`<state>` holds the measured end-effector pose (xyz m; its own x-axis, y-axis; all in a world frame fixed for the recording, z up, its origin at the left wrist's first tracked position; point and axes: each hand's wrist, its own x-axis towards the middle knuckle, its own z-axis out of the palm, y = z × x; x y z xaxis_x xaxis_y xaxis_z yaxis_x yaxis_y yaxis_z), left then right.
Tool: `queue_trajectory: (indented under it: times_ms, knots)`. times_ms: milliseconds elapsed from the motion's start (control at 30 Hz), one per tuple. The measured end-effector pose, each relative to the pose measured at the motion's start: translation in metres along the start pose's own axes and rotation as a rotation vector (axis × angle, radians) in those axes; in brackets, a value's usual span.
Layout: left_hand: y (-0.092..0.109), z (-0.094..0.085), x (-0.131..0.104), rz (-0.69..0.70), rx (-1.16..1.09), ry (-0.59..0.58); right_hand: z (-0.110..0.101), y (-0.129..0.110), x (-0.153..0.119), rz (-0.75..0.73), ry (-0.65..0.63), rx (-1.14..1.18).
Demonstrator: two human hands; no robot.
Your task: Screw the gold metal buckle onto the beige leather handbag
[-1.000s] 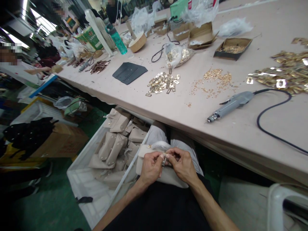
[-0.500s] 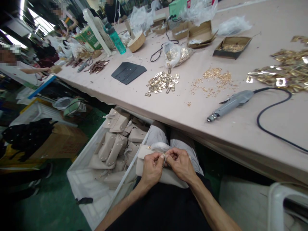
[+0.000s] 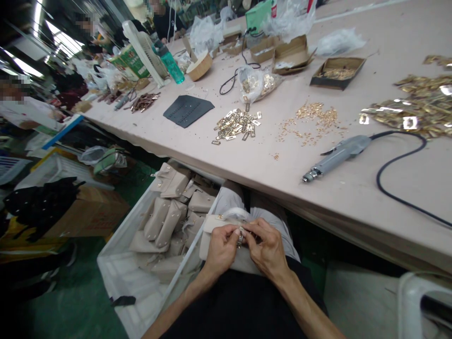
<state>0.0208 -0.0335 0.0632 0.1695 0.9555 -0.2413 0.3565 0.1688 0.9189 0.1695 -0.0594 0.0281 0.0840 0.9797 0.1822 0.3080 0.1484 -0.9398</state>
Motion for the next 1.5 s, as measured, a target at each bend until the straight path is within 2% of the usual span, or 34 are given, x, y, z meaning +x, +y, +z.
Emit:
queue_trajectory:
  times_ms: [167, 500, 700, 967, 1167, 1333, 1500]
  knots:
    - [0.005, -0.004, -0.002, 0.034, 0.059, -0.052, 0.001, -0.002, -0.002, -0.011, 0.026, -0.049]
    - [0.007, -0.013, -0.004, 0.123, 0.172, -0.151, -0.004, 0.004, -0.002, 0.069, -0.109, -0.031]
    - [0.01, -0.022, -0.008, 0.183, 0.318, -0.219, -0.005, -0.006, -0.005, 0.161, -0.143, 0.009]
    - [0.001, -0.013, -0.011, 0.091, 0.253, -0.122, -0.008, -0.014, -0.004, 0.327, -0.137, 0.191]
    - [0.001, -0.015, -0.012, 0.065, 0.232, -0.128, -0.011, -0.013, -0.003, 0.396, -0.164, 0.311]
    - [0.005, -0.014, -0.011, 0.06, 0.212, -0.122, -0.01, -0.011, -0.003, 0.441, -0.173, 0.4]
    - [0.006, -0.008, -0.012, 0.103, 0.302, -0.043, -0.009, -0.009, -0.004, 0.459, -0.139, 0.391]
